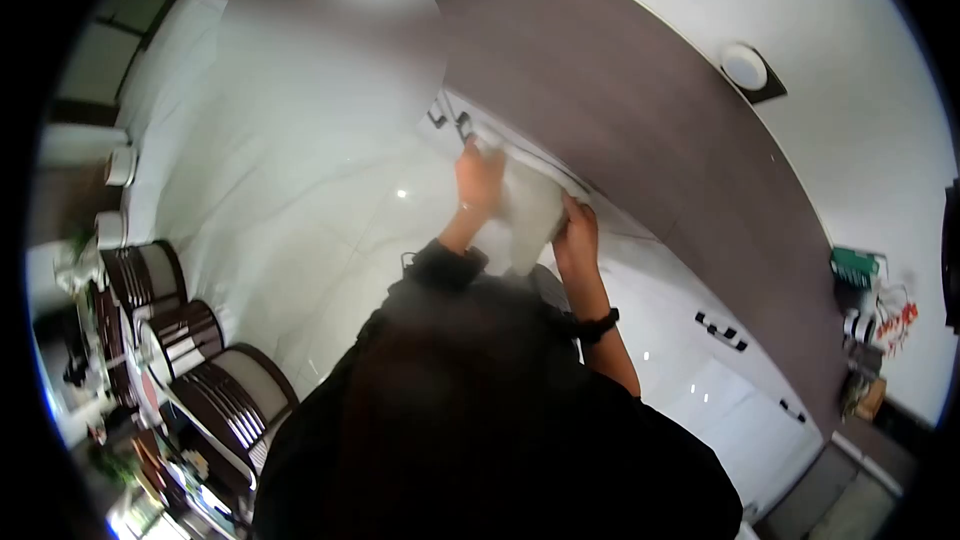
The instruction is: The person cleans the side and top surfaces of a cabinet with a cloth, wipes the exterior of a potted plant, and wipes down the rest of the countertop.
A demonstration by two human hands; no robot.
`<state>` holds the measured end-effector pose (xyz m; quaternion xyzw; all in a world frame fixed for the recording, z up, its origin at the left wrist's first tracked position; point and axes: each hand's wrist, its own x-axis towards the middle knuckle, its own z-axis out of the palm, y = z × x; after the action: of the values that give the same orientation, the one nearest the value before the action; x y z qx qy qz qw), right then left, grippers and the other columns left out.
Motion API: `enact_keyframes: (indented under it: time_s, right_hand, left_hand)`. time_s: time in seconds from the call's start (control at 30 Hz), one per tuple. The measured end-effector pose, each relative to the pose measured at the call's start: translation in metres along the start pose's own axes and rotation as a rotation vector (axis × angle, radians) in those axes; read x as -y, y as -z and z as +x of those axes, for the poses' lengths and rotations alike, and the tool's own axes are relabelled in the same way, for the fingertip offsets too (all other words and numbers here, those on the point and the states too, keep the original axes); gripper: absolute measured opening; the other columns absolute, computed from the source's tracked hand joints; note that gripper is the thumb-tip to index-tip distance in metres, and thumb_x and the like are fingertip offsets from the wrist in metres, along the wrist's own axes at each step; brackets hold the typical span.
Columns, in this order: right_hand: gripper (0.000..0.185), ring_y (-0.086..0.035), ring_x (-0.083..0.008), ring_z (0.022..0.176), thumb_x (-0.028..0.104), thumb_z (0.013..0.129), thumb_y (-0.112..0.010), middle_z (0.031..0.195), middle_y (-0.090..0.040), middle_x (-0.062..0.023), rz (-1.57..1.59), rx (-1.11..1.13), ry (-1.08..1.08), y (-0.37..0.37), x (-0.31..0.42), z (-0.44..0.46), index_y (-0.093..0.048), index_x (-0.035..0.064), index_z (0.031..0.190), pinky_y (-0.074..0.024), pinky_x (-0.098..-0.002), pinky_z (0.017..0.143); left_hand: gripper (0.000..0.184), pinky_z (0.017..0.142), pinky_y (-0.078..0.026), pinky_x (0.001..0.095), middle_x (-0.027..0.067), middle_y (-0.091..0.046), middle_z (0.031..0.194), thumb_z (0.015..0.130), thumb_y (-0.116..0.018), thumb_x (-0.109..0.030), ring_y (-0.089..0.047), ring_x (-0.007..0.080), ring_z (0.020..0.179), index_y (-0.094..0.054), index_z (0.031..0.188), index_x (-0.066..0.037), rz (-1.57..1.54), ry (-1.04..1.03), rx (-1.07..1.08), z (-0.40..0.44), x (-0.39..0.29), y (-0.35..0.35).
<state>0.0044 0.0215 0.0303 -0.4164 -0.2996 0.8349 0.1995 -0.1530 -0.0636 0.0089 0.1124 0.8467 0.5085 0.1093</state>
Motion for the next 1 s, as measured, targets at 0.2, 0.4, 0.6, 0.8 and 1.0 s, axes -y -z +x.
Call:
enact_keyframes:
  time_s: [0.2,0.4,0.6,0.8,1.0]
  right_hand:
    - [0.027,-0.057,-0.0246,0.103,0.009,0.093,-0.05,0.113,-0.058,-0.0144,0.199,0.006,-0.043,0.052,-0.083,0.084,-0.054,-0.0081,0.113,-0.048,-0.037,0.089]
    - [0.024,-0.061,-0.0351,0.075,0.001,0.084,-0.05,0.086,-0.063,-0.0182,-1.498,0.035,0.781,0.069,-0.132,0.124,-0.061,-0.0009,0.105,-0.0489,-0.0448,0.07]
    - [0.02,-0.061,-0.0237,0.074,0.014,0.089,-0.056,0.081,-0.062,-0.0134,-0.077,0.002,-0.021,-0.015,-0.073,0.071,-0.06,-0.0019,0.102,-0.0484,-0.036,0.067]
    - [0.031,-0.05,-0.012,0.062,0.024,0.089,-0.061,0.064,-0.054,-0.0055,-0.712,-0.117,0.299,-0.037,0.002,0.003,-0.058,-0.0042,0.077,-0.04,-0.0318,0.056]
    - [0.034,-0.049,-0.0206,0.055,0.026,0.089,-0.061,0.059,-0.052,-0.0121,-0.949,-0.308,0.516,0.049,0.033,-0.039,-0.057,-0.0046,0.076,-0.0393,-0.0359,0.054]
  left_hand:
    - [0.032,0.078,-0.048,0.0453,0.0173,-0.066,0.094,0.087,-0.056,-0.03,-0.062,0.0343,0.091,-0.062,0.107,-0.006,0.648,-0.362,0.522,0.037,0.165,-0.084]
    - [0.025,0.073,-0.049,0.0422,0.0133,-0.067,0.098,0.095,-0.044,-0.028,-0.065,0.0282,0.091,-0.064,0.105,-0.015,1.043,-0.376,0.695,0.072,0.207,-0.08]
    - [0.032,0.07,-0.053,0.0363,0.0125,-0.065,0.094,0.089,-0.062,-0.024,-0.065,0.023,0.084,-0.06,0.105,0.004,-0.607,0.559,0.415,0.047,0.164,-0.008]
    - [0.04,0.089,-0.052,0.0379,0.0177,-0.061,0.116,0.093,-0.053,-0.021,-0.061,0.0284,0.105,-0.051,0.123,0.004,-0.927,0.605,0.648,0.015,0.117,-0.038]
    - [0.037,0.09,-0.052,0.0388,0.018,-0.062,0.115,0.094,-0.048,-0.021,-0.063,0.0292,0.101,-0.053,0.122,0.002,-1.339,0.802,0.982,-0.074,0.089,-0.143]
